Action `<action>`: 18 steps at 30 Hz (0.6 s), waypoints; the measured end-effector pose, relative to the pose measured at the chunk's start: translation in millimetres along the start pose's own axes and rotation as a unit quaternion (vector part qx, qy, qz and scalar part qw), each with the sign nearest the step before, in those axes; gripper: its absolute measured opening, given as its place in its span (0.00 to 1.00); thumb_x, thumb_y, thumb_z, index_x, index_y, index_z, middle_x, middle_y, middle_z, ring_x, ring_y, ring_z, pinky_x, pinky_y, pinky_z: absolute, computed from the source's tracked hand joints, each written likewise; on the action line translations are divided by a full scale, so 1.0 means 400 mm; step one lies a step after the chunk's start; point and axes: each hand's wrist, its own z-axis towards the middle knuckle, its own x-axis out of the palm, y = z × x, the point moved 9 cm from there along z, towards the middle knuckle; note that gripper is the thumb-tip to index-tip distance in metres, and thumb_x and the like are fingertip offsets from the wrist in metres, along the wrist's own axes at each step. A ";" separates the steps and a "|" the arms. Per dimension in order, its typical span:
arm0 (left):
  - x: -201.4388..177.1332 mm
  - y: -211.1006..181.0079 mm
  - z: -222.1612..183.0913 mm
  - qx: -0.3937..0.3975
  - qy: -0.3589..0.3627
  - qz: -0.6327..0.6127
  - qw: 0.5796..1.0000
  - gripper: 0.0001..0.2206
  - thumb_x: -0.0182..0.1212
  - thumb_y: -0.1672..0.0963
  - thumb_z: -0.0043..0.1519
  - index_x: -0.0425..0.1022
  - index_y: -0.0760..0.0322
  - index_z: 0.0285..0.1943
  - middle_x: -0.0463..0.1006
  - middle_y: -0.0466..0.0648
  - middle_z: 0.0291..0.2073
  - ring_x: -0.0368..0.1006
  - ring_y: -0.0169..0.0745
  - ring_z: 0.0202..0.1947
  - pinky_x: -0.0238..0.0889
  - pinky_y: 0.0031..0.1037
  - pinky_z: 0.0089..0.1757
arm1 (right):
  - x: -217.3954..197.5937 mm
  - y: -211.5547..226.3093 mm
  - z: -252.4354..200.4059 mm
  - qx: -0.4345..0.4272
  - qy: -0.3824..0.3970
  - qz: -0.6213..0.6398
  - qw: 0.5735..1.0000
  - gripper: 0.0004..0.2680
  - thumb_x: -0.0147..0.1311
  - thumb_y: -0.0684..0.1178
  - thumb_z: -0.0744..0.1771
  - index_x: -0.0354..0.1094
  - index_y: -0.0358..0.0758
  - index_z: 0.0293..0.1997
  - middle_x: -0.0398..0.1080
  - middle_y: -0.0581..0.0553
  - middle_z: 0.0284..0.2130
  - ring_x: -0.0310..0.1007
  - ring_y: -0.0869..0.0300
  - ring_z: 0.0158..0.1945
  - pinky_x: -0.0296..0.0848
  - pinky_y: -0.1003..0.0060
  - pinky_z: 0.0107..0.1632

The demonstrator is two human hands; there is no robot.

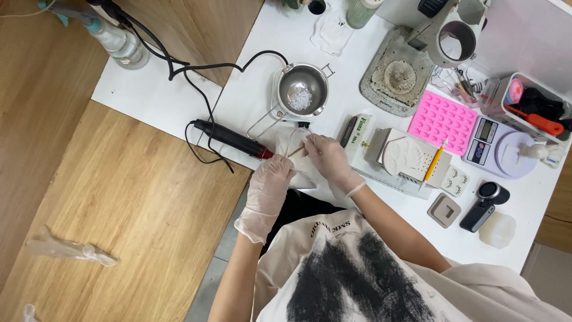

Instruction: Measuring and transferring wax flakes from a bag into a melting pot using a spoon while wearing gloves.

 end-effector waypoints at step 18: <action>-0.008 0.002 0.000 -0.024 -0.010 -0.041 0.999 0.08 0.66 0.60 0.55 0.73 0.63 0.41 0.75 0.50 0.37 0.73 0.54 0.39 0.67 0.39 0.41 | -0.076 -0.205 0.000 0.329 -0.053 0.324 0.886 0.14 0.46 0.50 0.73 0.74 0.31 0.36 0.72 0.46 0.24 0.67 0.66 0.27 0.67 0.70 0.36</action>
